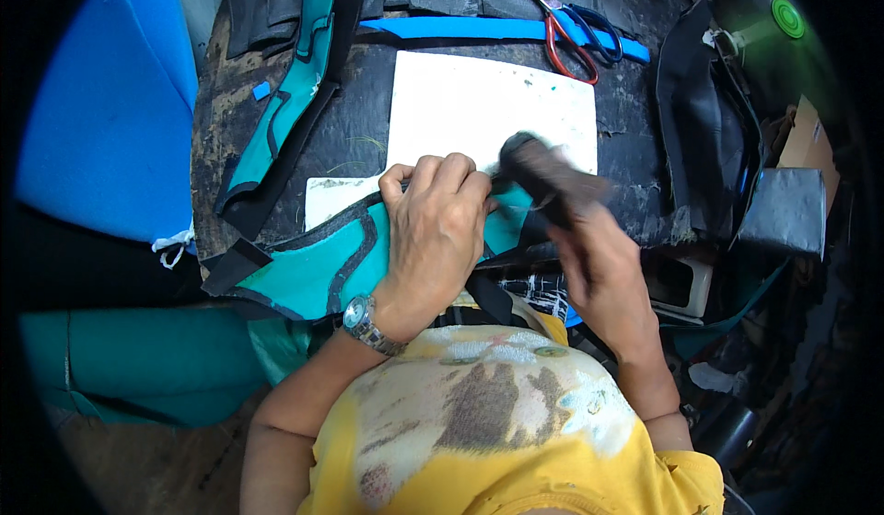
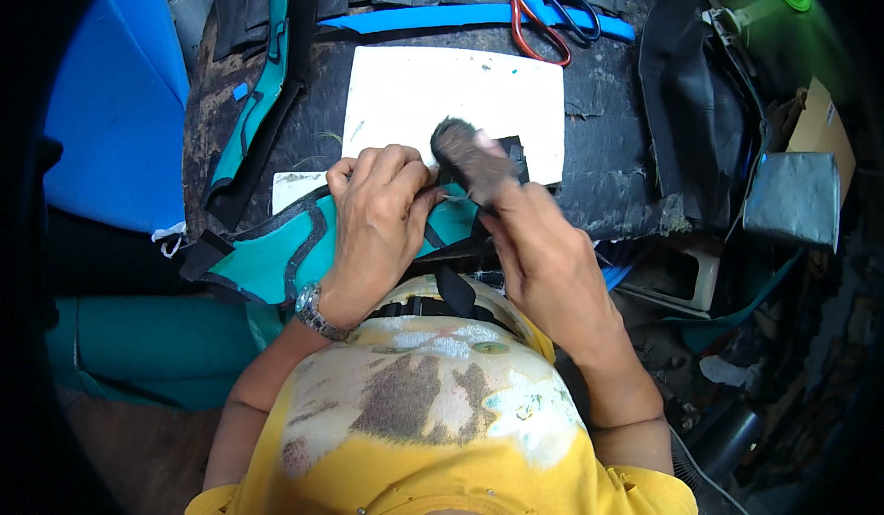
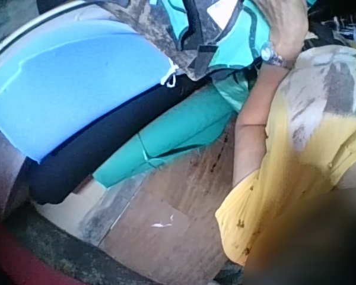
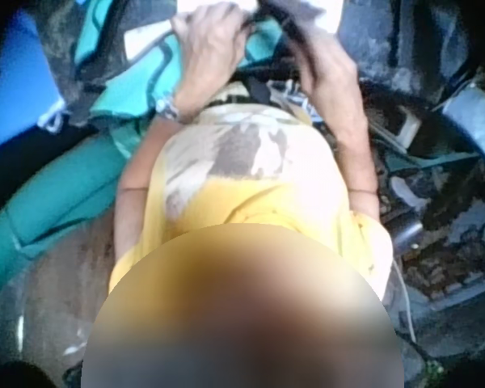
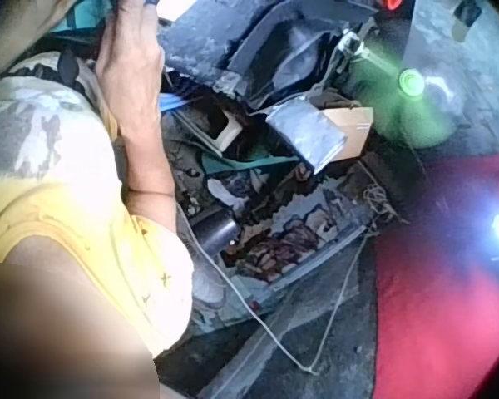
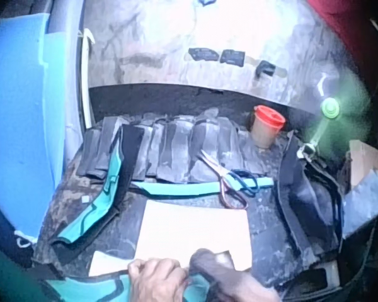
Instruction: The person uses a hammer to tap and shape a black rubber piece along the edge of a green shoe upper. They repeatedly reposition the rubber and strike it to conform the material to the shoe's contour.
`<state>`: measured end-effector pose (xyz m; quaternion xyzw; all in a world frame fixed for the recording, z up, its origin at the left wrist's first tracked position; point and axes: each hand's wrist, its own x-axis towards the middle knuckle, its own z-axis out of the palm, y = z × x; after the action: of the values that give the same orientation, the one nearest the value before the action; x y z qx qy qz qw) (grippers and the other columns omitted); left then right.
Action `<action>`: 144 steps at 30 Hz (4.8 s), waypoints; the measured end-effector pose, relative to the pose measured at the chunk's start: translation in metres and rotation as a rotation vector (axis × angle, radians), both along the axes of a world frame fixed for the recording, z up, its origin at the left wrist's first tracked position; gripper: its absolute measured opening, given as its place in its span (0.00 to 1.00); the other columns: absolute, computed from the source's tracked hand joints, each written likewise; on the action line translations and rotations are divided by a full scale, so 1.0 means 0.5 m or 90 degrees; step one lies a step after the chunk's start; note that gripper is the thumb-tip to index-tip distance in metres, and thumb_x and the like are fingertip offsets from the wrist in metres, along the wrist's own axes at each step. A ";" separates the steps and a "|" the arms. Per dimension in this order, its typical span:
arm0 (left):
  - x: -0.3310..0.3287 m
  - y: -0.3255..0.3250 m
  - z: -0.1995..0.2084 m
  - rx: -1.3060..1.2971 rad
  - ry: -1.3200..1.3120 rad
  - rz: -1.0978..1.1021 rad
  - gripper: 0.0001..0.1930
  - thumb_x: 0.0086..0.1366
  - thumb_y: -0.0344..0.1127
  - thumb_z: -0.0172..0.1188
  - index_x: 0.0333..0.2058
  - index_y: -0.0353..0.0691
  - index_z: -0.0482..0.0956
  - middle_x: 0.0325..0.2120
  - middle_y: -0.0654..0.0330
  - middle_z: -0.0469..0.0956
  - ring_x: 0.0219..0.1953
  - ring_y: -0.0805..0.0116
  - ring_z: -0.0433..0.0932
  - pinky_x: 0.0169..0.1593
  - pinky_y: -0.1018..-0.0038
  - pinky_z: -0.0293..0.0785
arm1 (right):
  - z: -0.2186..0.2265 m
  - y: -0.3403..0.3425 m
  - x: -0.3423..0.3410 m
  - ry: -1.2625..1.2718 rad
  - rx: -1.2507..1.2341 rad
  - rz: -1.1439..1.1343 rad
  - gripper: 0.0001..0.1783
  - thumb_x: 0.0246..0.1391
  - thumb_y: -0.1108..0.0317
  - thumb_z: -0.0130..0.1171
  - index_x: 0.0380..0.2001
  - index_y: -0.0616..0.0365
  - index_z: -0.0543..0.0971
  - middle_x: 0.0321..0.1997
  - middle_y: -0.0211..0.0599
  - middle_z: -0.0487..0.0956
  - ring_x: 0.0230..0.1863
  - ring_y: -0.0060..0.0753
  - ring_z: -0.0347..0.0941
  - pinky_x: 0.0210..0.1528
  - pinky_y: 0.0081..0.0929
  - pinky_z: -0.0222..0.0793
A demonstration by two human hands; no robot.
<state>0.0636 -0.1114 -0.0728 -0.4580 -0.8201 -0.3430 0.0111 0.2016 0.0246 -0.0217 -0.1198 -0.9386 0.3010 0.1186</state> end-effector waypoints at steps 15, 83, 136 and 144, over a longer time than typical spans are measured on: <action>-0.020 -0.022 0.021 -0.035 -0.022 -0.054 0.12 0.57 0.32 0.71 0.38 0.38 0.80 0.37 0.58 0.74 0.45 0.58 0.73 0.53 0.61 0.63 | 0.034 0.024 -0.012 0.076 0.025 -0.041 0.30 0.57 0.86 0.58 0.63 0.61 0.71 0.47 0.56 0.80 0.45 0.56 0.82 0.45 0.41 0.78; -0.117 -0.096 0.069 -0.116 -0.079 -0.196 0.13 0.55 0.26 0.71 0.40 0.31 0.81 0.37 0.53 0.76 0.42 0.53 0.74 0.47 0.62 0.74 | 0.013 -0.032 -0.040 -0.070 -0.104 0.029 0.23 0.59 0.81 0.60 0.58 0.66 0.74 0.50 0.58 0.80 0.44 0.59 0.81 0.46 0.39 0.76; -0.028 0.050 0.011 0.001 -0.138 -0.148 0.11 0.54 0.28 0.72 0.36 0.33 0.82 0.36 0.56 0.76 0.41 0.55 0.75 0.46 0.62 0.74 | 0.000 0.022 0.039 -0.063 -0.118 -0.155 0.31 0.64 0.78 0.58 0.69 0.67 0.65 0.62 0.63 0.76 0.60 0.43 0.79 0.58 0.32 0.73; -0.022 0.044 -0.003 0.055 -0.099 -0.147 0.08 0.54 0.25 0.71 0.33 0.31 0.83 0.34 0.55 0.76 0.40 0.55 0.76 0.43 0.63 0.75 | 0.012 0.007 0.022 0.011 -0.006 -0.070 0.34 0.59 0.81 0.60 0.69 0.62 0.66 0.46 0.59 0.80 0.45 0.60 0.81 0.46 0.44 0.77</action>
<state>0.0524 -0.0895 -0.0744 -0.5203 -0.7449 -0.4114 -0.0721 0.2126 0.0283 -0.0156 -0.1689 -0.9283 0.2991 0.1421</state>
